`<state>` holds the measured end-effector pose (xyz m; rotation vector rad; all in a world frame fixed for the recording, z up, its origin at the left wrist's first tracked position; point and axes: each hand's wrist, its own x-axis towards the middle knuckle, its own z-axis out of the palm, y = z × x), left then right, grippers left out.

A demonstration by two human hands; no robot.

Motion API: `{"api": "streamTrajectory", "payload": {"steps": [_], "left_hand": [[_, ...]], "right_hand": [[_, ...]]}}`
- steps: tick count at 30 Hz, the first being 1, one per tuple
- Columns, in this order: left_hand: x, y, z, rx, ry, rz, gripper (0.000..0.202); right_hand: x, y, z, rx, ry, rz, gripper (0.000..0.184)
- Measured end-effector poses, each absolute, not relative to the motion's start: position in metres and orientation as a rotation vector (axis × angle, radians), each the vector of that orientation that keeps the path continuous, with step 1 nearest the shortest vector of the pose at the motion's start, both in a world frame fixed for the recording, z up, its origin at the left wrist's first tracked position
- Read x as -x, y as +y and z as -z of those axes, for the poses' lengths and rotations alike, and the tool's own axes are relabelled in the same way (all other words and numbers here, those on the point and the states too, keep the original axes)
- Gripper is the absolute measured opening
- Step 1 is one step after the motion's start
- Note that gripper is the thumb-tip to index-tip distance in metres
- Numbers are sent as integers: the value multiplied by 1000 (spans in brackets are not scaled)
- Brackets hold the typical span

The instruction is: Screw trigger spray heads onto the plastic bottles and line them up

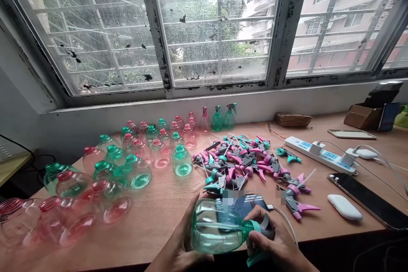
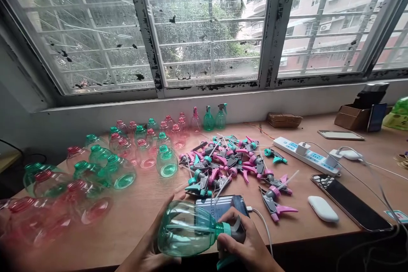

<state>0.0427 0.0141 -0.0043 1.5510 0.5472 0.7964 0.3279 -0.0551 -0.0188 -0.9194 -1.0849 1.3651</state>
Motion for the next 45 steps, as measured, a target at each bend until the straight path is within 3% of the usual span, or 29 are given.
{"api": "streamTrajectory", "payload": {"steps": [3,7,14,19,28,34,41,45], "left_hand": [[-45,17,12,-1562,507,-846,101],[-46,13,4,-1511,501,-807,121],[-42,15,7,-1606,439,-827,92],[-43,16,2,-1575,464,-786,110],[-44,11,-8,-1616,390,-824,92],[-43,12,-9,-1600,407,-777,113],[-47,6,-9,-1579,466,-841,88],[-46,6,-12,-1565,427,-825,108]], "right_hand": [[-326,-54,19,910,-1026,-1343,52],[-324,-54,19,919,-1013,-1314,51],[-324,-53,17,911,-1026,-1282,49],[-323,-54,17,931,-1038,-1285,50],[-322,-51,15,971,-1038,-1282,54],[-320,-54,15,987,-1062,-1264,54],[-323,-53,18,983,-1085,-1247,52],[-323,-52,20,1007,-1102,-1225,52]]}}
